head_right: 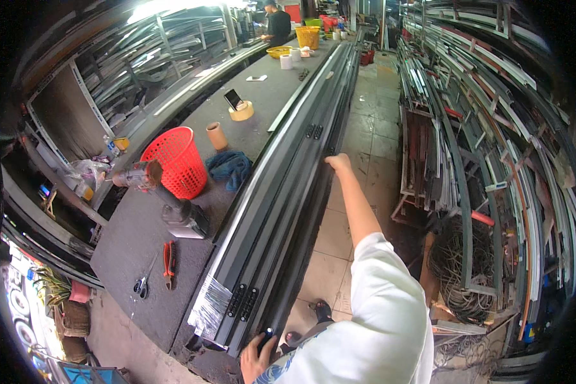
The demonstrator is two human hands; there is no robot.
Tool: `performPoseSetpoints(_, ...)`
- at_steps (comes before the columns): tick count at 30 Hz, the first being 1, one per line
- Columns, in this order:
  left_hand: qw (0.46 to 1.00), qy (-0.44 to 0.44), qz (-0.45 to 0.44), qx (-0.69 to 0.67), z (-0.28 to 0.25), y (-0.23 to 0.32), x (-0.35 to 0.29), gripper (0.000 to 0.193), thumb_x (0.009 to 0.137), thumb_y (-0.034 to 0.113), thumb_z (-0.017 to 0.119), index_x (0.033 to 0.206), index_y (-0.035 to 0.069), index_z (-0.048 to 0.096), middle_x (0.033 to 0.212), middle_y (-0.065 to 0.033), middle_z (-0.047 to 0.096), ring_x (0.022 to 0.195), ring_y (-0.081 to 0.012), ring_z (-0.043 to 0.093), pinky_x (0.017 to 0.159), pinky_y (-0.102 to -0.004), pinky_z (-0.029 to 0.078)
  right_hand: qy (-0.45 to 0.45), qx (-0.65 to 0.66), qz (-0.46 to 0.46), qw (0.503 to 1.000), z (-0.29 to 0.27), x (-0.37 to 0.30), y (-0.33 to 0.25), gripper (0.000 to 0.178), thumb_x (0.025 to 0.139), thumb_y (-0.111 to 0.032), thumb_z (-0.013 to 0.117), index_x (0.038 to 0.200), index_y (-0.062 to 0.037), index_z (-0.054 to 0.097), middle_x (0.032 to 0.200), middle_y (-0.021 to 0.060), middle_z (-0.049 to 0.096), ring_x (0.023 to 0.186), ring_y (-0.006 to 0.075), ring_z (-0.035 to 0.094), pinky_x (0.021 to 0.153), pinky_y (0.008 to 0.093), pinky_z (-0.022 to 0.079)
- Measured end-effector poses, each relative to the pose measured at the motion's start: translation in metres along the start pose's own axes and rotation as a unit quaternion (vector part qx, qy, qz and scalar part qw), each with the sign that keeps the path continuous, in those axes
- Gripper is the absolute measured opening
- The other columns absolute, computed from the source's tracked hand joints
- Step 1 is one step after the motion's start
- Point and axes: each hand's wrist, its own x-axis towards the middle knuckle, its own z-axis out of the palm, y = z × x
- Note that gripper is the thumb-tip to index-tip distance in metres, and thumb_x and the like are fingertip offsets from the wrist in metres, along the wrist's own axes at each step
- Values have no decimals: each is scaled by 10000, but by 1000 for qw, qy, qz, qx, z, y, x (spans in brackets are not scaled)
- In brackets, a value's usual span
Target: The person handles long aluminum window frame profiles on a workbench, aligning and inserting small black plastic components into the profiles. They repeatedly adjust the profiles and components by hand, moving items along the bench and checking alignment.
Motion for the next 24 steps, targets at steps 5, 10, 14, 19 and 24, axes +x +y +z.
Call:
performPoseSetpoints(5, 997, 34, -69, -26, 6, 10, -14, 492, 915, 172, 637, 1399, 143, 557, 1375, -138, 535, 1191, -370, 548, 1008, -479, 422, 105, 39, 64, 992, 3, -16, 8, 546, 753, -332, 805, 982, 147, 676, 935, 243, 716, 912, 360, 709, 879, 431, 524)
performPoseSetpoints(10, 996, 13, -87, -10, 1, 14, -15, 498, 921, 182, 644, 1408, 147, 551, 1260, -154, 574, 1069, -370, 587, 904, -463, 463, 96, 331, 42, 938, 10, -25, -6, 405, 829, -215, 798, 920, 145, 637, 771, 214, 680, 584, 233, 685, 508, 349, 558)
performPoseSetpoints(14, 993, -9, -118, 3, -14, 23, -12, 503, 925, 191, 650, 1416, 151, 546, 1168, -168, 605, 972, -371, 618, 822, -451, 497, 95, 198, -12, 976, -9, -37, -38, 350, 765, -161, 830, 824, 122, 633, 722, 172, 687, 577, 209, 678, 524, 352, 550)
performPoseSetpoints(19, 982, -74, -168, 35, -62, 26, 4, 510, 931, 202, 657, 1425, 156, 539, 1053, -184, 644, 850, -371, 657, 718, -436, 539, 27, 251, -151, 956, -10, -43, -101, 141, 739, -31, 718, 767, 75, 629, 683, 158, 669, 573, 175, 651, 526, 345, 533)
performPoseSetpoints(24, 975, -39, -170, 141, -98, 11, 58, 570, 893, 254, 689, 1439, 180, 541, 1328, -177, 591, 1258, -438, 509, 1054, -551, 391, 78, 108, -174, 976, 39, 1, -157, 357, 703, -175, 725, 797, 143, 592, 753, 230, 655, 730, 371, 662, 731, 504, 548)
